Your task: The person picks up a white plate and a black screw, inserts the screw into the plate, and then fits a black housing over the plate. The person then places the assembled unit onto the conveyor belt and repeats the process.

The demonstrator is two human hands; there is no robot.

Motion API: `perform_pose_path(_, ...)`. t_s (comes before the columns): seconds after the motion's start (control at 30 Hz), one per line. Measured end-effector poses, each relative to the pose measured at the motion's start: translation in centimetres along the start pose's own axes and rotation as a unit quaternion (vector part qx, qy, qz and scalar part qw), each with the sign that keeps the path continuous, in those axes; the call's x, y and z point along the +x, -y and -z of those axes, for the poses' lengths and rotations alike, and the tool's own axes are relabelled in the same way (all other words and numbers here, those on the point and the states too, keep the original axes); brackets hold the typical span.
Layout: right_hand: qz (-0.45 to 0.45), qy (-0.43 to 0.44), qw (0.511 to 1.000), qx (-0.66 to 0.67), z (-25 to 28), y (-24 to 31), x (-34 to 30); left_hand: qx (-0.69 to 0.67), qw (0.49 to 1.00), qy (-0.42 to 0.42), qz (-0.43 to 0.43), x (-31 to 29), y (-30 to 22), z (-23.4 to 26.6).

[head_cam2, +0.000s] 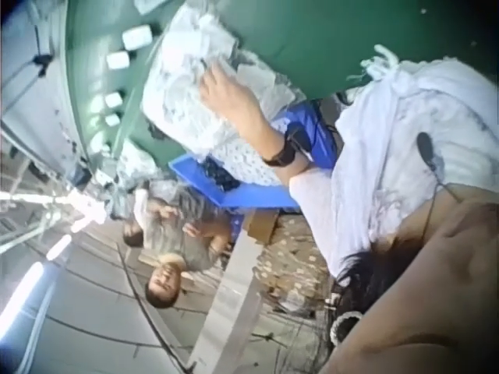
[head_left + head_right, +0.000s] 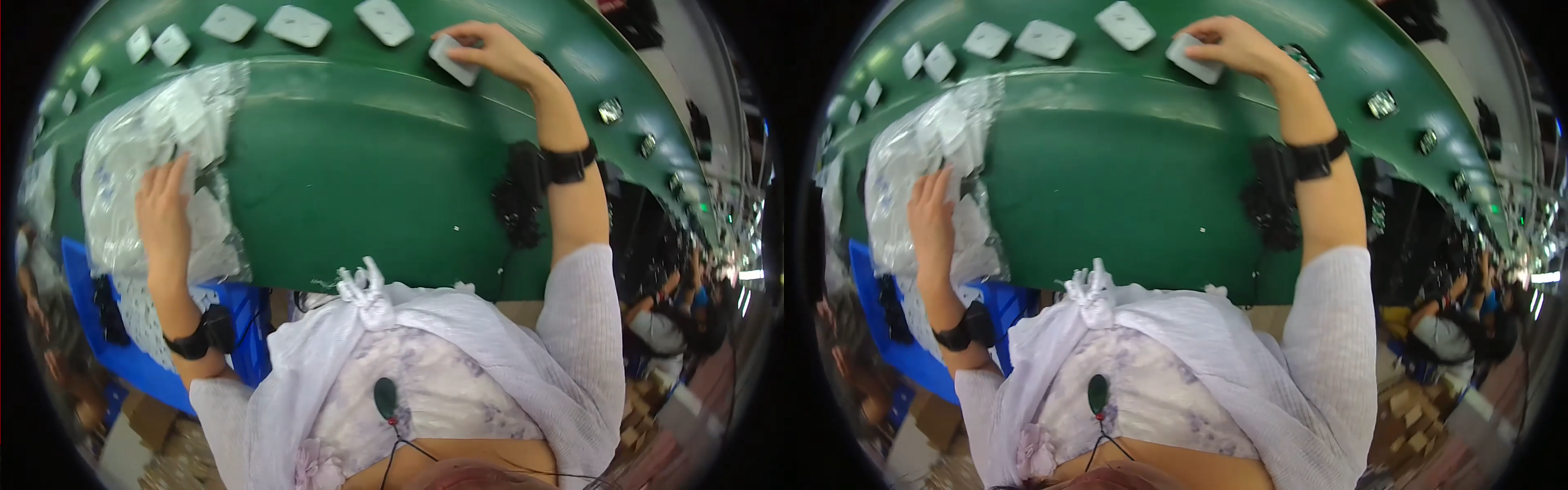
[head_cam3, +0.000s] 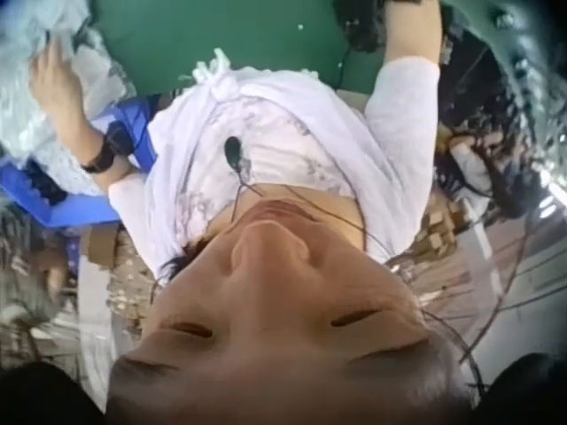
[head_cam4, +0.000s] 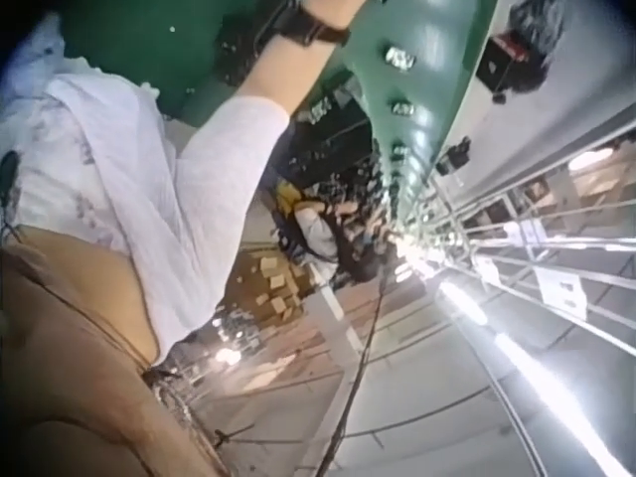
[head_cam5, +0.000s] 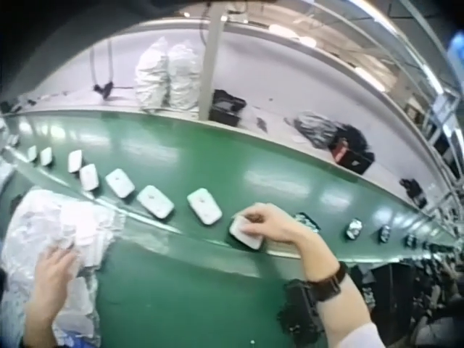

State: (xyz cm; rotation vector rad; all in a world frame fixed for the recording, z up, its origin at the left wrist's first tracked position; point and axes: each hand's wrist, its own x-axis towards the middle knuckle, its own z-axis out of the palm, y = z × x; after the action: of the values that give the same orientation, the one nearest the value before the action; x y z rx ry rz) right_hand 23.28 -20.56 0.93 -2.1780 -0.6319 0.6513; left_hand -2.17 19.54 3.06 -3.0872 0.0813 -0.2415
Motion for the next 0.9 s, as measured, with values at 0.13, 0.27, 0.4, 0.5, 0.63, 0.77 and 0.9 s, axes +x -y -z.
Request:
perform_pose_path(0.13, 0.015, -0.032, 0.999, -0.007, 0.6, -0.7, 0.0, 0.024, 0.997, 0.065, 0.041, 1.0, 0.2, 0.0)
perform_pose_path(0.27, -0.007, -0.171, 0.973, -0.154, 1.4, 2.5, -4.5, 0.016, 0.998, 0.046, 0.028, 0.4, 1.0, 0.1)
perform_pose_path(0.4, 0.013, -0.238, 0.948, -0.212, -0.4, 1.2, -11.2, 0.012, 0.999, -0.007, 0.036, 0.1, 0.7, 1.1)
perform_pose_path(0.5, 0.024, -0.219, 0.935, -0.278, -2.2, 0.8, -15.4, -0.042, 0.991, -0.121, 0.036, -0.2, -2.2, 3.9)
perform_pose_path(0.63, -0.016, -0.212, 0.942, -0.261, -4.7, -1.0, -18.1, -0.376, 0.914, -0.094, 0.119, 1.1, -6.6, 0.8)
perform_pose_path(0.77, -0.02, -0.212, 0.938, -0.275, -6.5, -0.8, -17.7, -0.621, 0.772, 0.047, 0.127, 1.2, -12.1, -0.9)
perform_pose_path(0.9, -0.028, -0.221, 0.929, -0.296, -7.2, -0.6, -17.4, -0.699, 0.705, 0.066, 0.103, 0.8, -16.6, -1.3)
